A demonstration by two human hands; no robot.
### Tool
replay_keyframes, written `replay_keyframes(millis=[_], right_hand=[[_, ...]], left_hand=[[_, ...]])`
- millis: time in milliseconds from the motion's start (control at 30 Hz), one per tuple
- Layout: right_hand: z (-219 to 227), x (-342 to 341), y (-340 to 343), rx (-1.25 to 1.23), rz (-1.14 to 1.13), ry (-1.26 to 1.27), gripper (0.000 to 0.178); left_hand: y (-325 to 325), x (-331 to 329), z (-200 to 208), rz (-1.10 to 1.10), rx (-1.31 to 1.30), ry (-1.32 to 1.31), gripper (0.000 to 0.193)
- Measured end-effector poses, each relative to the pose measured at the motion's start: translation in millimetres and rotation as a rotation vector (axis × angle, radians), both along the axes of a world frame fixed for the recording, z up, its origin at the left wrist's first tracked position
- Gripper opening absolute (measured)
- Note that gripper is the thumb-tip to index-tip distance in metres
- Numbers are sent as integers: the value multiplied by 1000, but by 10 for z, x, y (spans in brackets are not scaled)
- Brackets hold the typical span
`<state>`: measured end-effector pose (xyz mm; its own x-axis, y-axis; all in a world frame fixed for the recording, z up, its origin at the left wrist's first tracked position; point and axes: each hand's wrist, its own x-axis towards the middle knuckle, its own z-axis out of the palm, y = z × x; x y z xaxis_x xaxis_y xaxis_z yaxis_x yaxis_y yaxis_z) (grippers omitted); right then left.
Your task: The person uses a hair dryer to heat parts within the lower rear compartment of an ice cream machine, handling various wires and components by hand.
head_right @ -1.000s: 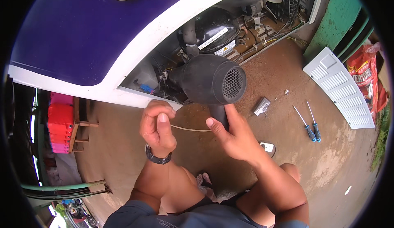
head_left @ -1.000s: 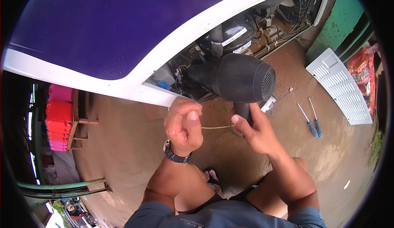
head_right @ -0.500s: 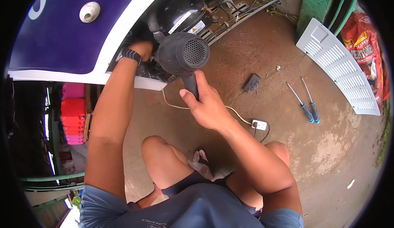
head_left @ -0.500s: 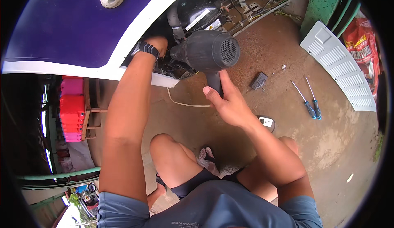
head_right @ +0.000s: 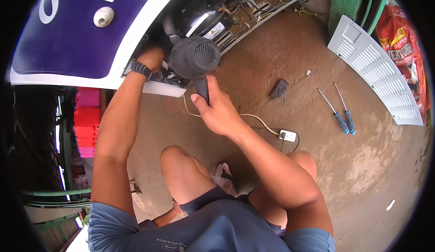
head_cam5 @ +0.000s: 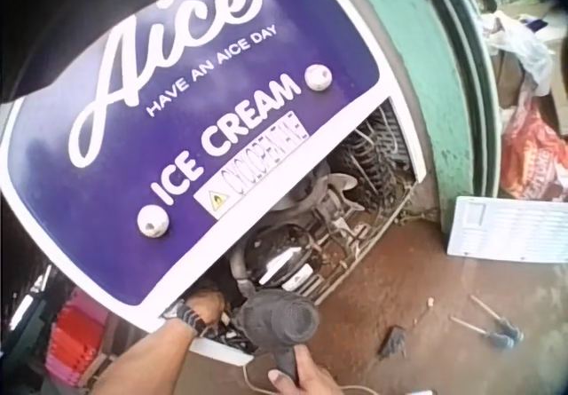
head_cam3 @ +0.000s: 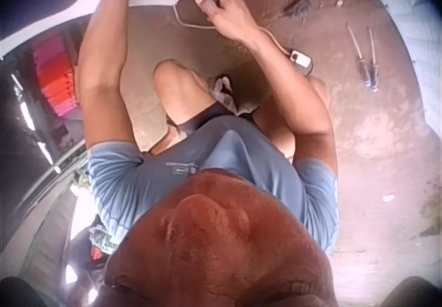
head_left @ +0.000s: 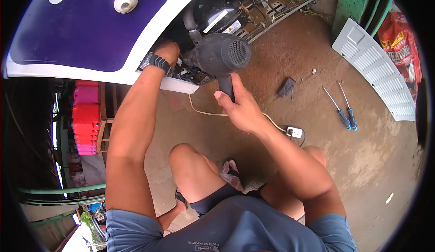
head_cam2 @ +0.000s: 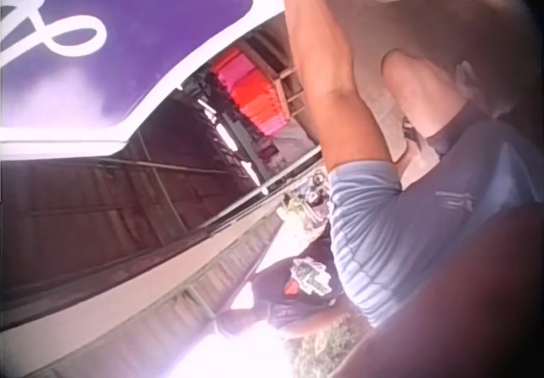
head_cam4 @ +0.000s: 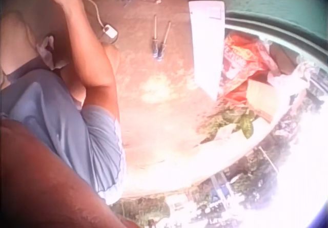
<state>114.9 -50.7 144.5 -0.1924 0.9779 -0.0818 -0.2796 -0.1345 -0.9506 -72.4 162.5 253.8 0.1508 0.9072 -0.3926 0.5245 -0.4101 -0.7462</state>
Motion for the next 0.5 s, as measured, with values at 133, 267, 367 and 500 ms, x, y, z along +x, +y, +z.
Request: replay_keyframes(millis=[133,267,367,500], right_hand=[[-4,-107,8,27,43,0,59],[-26,-182,22,-35,41,-9,59],[-34,-232,30,-10,23,-5,59],[-115,-278,94,53,-33,2,59]], left_hand=[[86,-146,20,81,-8,-120,33],[168,-201,-37,82,-12,-200,40],[250,-293,-79,106,-55,-134,42],[256,-283,-98,109,-69,-135,41]])
